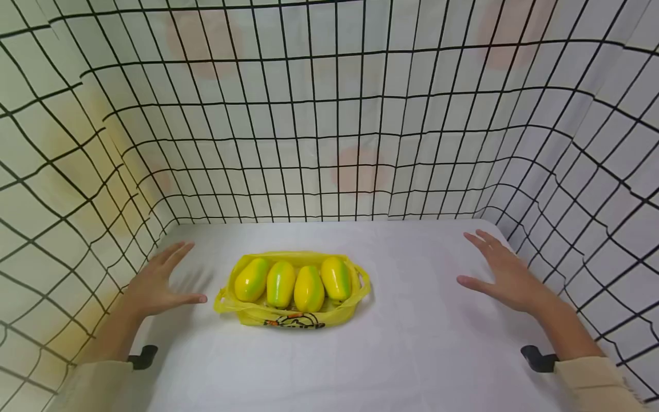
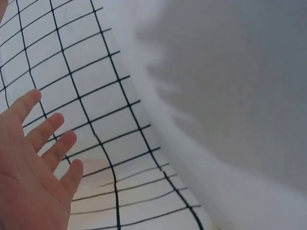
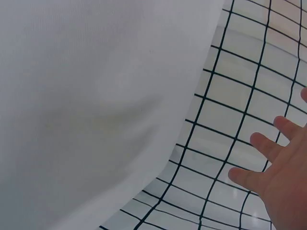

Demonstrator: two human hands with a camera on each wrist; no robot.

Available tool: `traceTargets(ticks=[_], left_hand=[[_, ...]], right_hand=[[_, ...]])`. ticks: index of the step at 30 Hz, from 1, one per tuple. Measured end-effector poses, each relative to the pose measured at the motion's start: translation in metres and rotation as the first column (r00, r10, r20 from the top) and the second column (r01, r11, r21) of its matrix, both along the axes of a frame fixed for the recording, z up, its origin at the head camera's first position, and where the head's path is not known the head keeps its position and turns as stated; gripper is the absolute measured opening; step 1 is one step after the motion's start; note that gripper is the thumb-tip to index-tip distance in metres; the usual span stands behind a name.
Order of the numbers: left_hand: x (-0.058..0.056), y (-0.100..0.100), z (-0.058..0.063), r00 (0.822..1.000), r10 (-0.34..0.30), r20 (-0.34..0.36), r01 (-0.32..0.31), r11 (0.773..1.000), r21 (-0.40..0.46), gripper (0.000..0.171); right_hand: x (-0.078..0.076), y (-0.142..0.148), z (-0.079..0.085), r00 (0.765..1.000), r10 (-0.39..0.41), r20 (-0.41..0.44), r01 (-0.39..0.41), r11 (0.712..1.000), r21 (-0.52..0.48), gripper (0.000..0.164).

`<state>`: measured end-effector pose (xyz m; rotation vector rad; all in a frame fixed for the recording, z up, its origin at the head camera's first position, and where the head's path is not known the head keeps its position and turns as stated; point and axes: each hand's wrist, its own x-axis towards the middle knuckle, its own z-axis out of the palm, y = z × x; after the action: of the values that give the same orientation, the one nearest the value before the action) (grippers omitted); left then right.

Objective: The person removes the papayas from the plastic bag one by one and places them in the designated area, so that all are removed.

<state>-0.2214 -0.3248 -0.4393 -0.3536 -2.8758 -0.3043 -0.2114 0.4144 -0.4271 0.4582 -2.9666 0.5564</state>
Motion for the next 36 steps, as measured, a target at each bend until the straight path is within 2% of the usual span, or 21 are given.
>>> traceTargets(ticks=[5, 10, 15, 23, 30, 36], left_hand=[[-0.004, 0.009, -0.011, 0.999, -0.032, -0.021, 0.032, 0.999, 0.04, 0.121], [-0.006, 0.018, -0.016, 0.999, -0.036, 0.007, 0.036, 0.996, 0.085, 0.117], [-0.011, 0.029, -0.02, 0.999, -0.043, 0.028, 0.038, 0.988, 0.148, 0.112], [-0.019, 0.044, -0.03, 0.995, -0.056, 0.088, 0.04, 0.984, 0.171, 0.108], [-0.023, 0.055, -0.032, 0.991, -0.102, 0.084, 0.083, 0.976, 0.2, 0.107], [-0.025, 0.066, -0.032, 0.985, -0.133, 0.107, 0.103, 0.964, 0.247, 0.104]], right_hand=[[-0.002, -0.01, -0.001, 0.998, -0.005, 0.058, 0.007, 1.0, -0.027, 0.104], [-0.005, -0.025, -0.001, 0.997, -0.004, 0.083, 0.008, 0.999, -0.049, 0.103], [-0.01, -0.038, -0.003, 0.997, -0.003, 0.078, 0.012, 0.994, -0.107, 0.102], [-0.015, -0.061, -0.01, 0.997, 0.019, 0.078, -0.003, 0.98, -0.201, 0.097], [-0.021, -0.086, -0.014, 0.998, 0.025, 0.058, -0.012, 0.976, -0.219, 0.092], [-0.027, -0.109, -0.014, 0.998, 0.044, 0.046, -0.031, 0.965, -0.26, 0.087]])
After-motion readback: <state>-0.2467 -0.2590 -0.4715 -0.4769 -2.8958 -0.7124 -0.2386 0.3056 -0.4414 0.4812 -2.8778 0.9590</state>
